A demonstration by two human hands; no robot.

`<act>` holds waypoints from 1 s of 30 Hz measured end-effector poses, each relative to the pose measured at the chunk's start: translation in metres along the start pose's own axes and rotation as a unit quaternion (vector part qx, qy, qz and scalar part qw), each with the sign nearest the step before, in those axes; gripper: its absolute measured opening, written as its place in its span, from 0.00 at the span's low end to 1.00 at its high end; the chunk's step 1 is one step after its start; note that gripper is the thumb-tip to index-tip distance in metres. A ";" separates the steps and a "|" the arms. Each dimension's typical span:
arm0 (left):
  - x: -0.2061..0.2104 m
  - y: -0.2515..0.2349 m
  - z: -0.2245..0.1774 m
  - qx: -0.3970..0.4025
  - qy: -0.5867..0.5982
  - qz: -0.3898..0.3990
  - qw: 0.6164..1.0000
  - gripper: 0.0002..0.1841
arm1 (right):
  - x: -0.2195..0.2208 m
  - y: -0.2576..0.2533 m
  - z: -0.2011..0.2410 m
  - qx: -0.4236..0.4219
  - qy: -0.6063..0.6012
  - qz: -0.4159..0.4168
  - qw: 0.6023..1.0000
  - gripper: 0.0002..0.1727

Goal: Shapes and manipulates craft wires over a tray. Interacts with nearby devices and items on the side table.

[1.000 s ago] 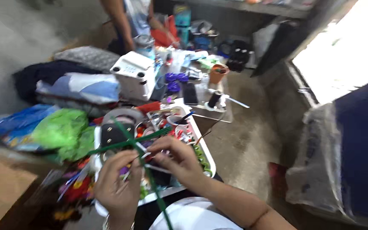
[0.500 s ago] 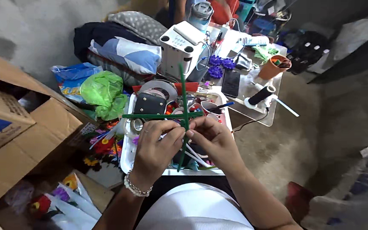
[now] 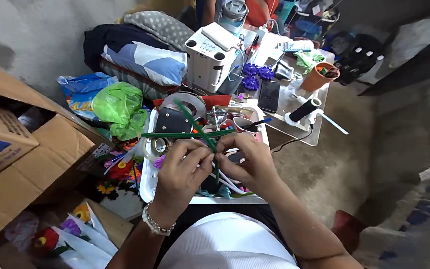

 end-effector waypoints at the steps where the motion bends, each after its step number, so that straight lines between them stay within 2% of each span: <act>1: 0.000 0.001 0.001 -0.013 0.016 0.004 1.000 0.05 | -0.001 -0.001 0.005 -0.037 0.042 0.005 0.998 0.05; 5: 0.004 0.001 0.008 -0.100 0.143 0.058 0.983 0.04 | -0.006 0.000 0.019 -0.217 0.164 0.063 0.960 0.04; 7: 0.009 0.002 0.014 -0.180 0.199 0.111 0.957 0.05 | -0.008 0.005 0.027 -0.293 0.224 0.079 0.926 0.05; 8: 0.013 0.005 0.018 -0.243 0.242 0.148 0.928 0.05 | -0.008 0.009 0.030 -0.327 0.258 0.077 0.906 0.06; 10: 0.024 0.015 0.027 -0.376 0.361 0.202 0.829 0.05 | -0.007 0.018 0.032 -0.374 0.307 0.058 0.873 0.08; 11: 0.029 0.019 0.031 -0.413 0.404 0.206 0.790 0.06 | -0.007 0.019 0.031 -0.376 0.316 0.044 0.870 0.08; 12: 0.029 0.020 0.033 -0.419 0.416 0.193 0.784 0.06 | -0.008 0.018 0.028 -0.348 0.310 0.031 0.884 0.07; 13: 0.026 0.017 0.033 -0.399 0.394 0.166 0.811 0.06 | -0.009 0.015 0.023 -0.296 0.278 0.016 0.914 0.06; 14: 0.019 0.012 0.030 -0.360 0.342 0.134 0.858 0.05 | -0.011 0.012 0.016 -0.232 0.216 -0.005 0.948 0.04; 16: 0.006 0.003 0.023 -0.251 0.221 0.064 0.940 0.03 | -0.014 0.011 0.000 -0.089 0.055 -0.049 0.993 0.04; 18: -0.003 -0.002 0.015 -0.149 0.129 0.012 0.980 0.03 | -0.009 0.013 -0.014 0.057 -0.119 -0.041 0.990 0.08; 20: -0.007 -0.003 0.003 -0.085 0.062 0.001 0.994 0.04 | 0.001 0.016 -0.021 0.162 -0.274 -0.014 0.948 0.09; 22: -0.006 -0.001 -0.006 -0.041 0.019 0.008 0.999 0.05 | 0.007 0.017 -0.022 0.205 -0.332 -0.006 0.921 0.08; 25: -0.003 0.000 -0.013 0.003 -0.025 0.015 1.000 0.04 | 0.005 0.016 -0.023 0.224 -0.348 -0.020 0.910 0.05; 30: -0.003 -0.001 -0.014 -0.005 -0.016 0.010 1.000 0.04 | -0.004 0.015 -0.011 0.156 -0.223 -0.033 0.962 0.06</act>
Point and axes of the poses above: each hand's wrist, its own y-axis away from the middle knuckle, its own x-axis out of the palm, z = x × y, the point moved 7 cm from there along -y, towards the middle knuckle, and after that the axes turned 1 degree about x, right-handed, at the moved point
